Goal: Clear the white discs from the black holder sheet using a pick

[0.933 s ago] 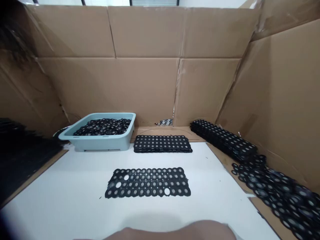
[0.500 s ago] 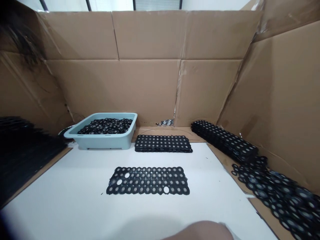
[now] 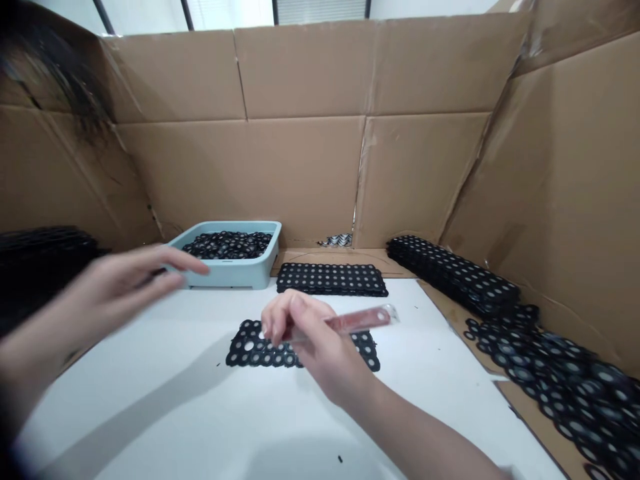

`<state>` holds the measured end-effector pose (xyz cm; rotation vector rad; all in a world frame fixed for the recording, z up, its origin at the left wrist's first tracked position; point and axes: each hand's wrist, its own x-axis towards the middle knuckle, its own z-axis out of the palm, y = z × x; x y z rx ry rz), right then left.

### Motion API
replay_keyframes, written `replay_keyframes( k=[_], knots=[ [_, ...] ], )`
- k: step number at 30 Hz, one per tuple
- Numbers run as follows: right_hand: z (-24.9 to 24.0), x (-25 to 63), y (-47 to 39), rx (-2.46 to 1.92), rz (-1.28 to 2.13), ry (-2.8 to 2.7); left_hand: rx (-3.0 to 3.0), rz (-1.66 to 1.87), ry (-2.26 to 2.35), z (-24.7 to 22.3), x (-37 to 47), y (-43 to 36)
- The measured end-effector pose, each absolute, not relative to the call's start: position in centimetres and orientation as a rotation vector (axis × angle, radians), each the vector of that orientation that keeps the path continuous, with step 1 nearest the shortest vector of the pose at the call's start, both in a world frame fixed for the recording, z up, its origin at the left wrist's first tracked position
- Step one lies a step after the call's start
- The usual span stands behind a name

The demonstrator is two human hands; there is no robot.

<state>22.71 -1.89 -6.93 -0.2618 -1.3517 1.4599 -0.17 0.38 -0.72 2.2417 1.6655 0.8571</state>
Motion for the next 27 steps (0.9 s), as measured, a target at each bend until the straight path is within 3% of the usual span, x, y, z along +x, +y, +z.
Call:
replay_keyframes(
  k=[6, 12, 22, 27],
  knots=[
    [-11.2, 22.6, 1.4, -0.679, 1.543, -1.42, 2.771, 0.306, 1.155, -11.1, 0.9, 2.7],
    [-14.6, 22.0, 3.0, -1.033, 1.543, -1.56, 2.688, 0.35, 1.123, -16.5, 0.1, 4.4],
    [-17.8, 21.2, 3.4, -1.297, 1.166, -1.604, 2.653, 0.495, 1.13, -17.9, -0.6, 3.4],
    [-18.6, 21.0, 3.2, -1.236, 1.089, -1.608, 2.469, 0.951, 1.36, -12.4, -3.5, 3.6]
  ],
)
